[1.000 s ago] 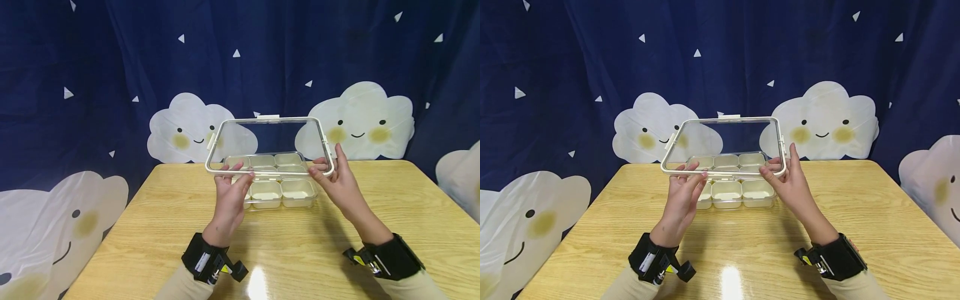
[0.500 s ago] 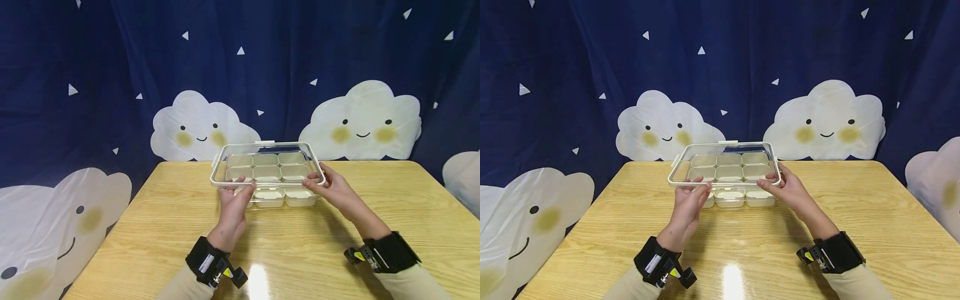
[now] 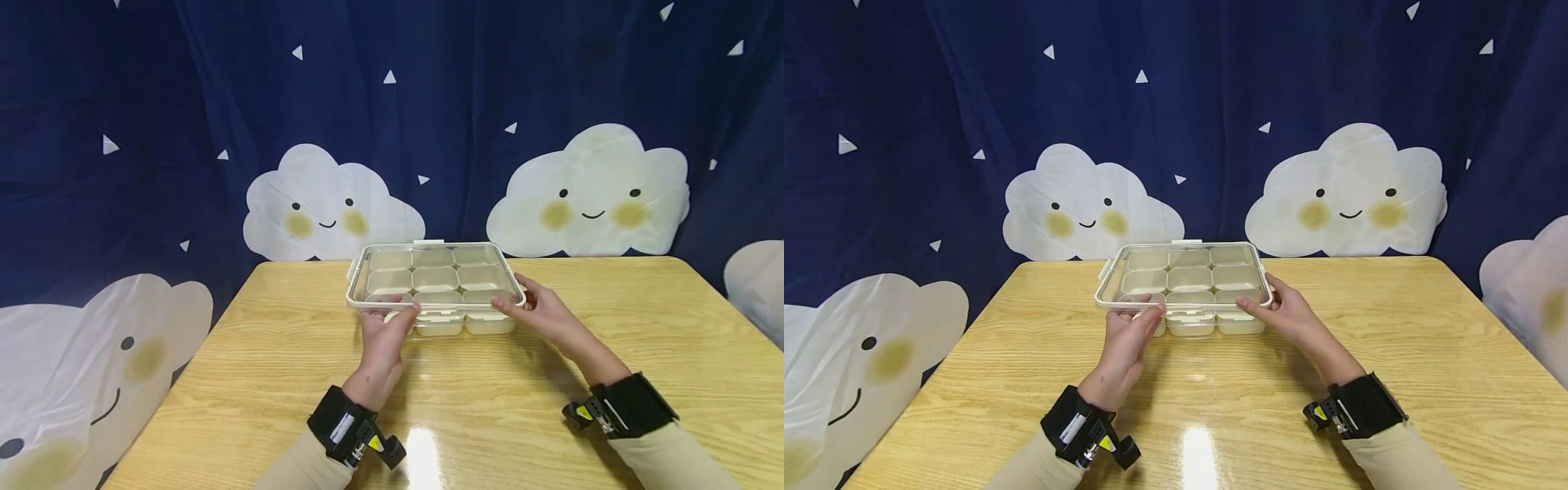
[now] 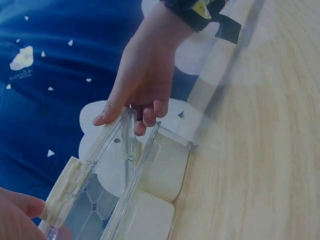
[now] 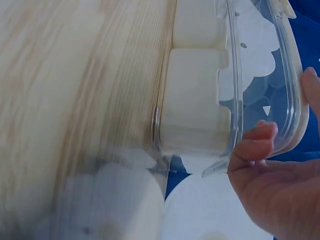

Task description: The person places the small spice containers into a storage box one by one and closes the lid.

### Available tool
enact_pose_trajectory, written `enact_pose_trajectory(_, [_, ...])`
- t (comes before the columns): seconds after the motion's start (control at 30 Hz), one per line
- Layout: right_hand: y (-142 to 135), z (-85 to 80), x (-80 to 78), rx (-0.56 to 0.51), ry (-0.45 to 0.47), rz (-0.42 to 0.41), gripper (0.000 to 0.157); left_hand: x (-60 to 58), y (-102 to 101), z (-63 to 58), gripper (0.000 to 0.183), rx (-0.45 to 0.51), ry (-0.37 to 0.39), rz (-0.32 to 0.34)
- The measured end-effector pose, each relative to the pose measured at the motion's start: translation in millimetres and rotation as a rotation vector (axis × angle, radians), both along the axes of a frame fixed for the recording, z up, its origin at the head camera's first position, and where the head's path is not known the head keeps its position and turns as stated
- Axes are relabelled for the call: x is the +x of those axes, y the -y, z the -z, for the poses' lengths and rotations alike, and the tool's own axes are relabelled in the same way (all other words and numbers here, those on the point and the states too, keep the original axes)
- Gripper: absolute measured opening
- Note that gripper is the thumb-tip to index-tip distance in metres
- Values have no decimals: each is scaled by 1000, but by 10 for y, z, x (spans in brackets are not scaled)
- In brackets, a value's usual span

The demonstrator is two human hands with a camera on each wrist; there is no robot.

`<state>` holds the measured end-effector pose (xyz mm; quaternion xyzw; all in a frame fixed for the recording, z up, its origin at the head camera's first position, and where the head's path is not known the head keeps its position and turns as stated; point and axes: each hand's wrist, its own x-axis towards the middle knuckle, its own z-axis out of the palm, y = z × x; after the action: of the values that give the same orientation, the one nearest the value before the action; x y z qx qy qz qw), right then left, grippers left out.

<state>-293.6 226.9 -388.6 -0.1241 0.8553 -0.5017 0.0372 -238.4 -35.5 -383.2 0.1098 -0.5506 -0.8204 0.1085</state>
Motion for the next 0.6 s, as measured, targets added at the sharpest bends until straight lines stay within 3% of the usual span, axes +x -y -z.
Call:
enact_pose_trajectory(0.13, [-20, 0, -14, 90, -35, 19, 90, -3, 4, 8, 56, -33, 23, 14])
enact_pose_trajectory(0.27, [-22, 6, -27, 133, -52, 26, 92, 8, 64, -5, 41, -78, 66, 95])
enact_pose_trajectory(0.37, [-7, -4, -21, 111, -58, 40, 92, 21, 118, -5, 30, -107, 86, 130])
enact_pose_trajectory(0.6, [-3, -103, 40, -13, 13, 86, 91, 24, 126, 13, 26, -154, 60, 97])
